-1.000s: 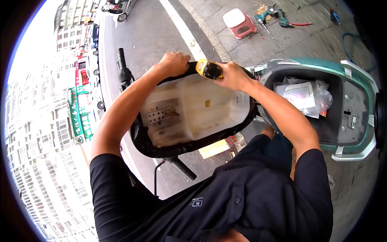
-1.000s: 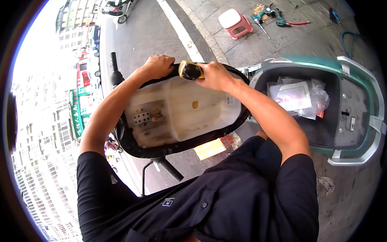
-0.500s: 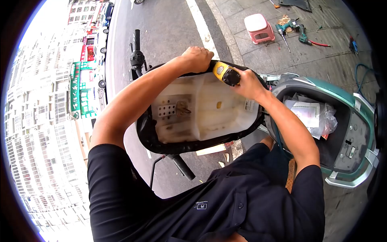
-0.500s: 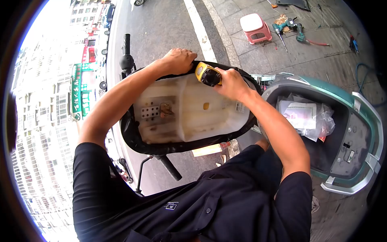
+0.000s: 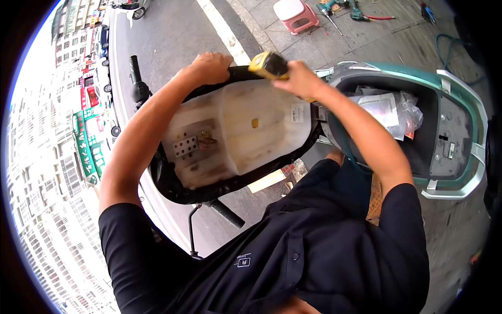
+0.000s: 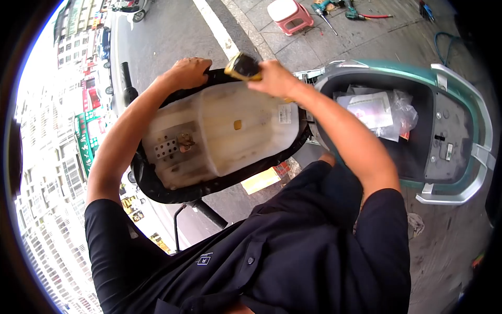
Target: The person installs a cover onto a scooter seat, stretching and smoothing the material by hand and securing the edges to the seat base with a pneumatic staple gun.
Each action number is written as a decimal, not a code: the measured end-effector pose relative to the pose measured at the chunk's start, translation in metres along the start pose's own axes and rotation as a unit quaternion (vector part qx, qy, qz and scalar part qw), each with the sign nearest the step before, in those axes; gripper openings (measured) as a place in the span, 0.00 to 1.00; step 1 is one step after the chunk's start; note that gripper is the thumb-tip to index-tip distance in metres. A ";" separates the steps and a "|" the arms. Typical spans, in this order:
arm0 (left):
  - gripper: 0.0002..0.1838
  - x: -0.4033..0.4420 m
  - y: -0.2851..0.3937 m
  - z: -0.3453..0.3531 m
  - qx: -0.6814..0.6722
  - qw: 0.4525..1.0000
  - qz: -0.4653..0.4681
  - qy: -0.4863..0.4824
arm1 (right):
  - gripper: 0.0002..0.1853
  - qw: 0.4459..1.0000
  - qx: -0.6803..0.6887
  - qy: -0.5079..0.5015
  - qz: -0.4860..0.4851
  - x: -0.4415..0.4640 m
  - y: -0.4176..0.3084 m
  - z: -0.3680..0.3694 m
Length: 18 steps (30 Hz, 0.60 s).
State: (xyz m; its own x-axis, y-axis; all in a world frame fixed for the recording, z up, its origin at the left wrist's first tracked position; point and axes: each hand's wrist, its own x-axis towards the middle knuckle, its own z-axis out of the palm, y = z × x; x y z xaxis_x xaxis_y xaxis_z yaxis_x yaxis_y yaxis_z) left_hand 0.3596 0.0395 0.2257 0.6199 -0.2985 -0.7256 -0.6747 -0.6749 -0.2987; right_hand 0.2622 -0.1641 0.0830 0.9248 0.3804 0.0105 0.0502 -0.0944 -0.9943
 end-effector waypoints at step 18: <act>0.26 0.111 0.089 0.063 -0.088 0.992 0.069 0.051 | 0.12 0.859 -0.273 -0.082 0.425 -0.161 0.157 -0.070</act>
State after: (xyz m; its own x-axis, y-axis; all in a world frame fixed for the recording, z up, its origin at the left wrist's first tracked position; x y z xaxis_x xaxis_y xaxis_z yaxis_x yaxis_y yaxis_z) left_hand 0.3431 -0.0115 0.0800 0.5692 -0.4578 -0.6829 -0.6819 -0.7269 -0.0812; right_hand 0.1472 -0.3045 -0.0674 0.6518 0.0798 -0.7542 -0.4067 -0.8026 -0.4363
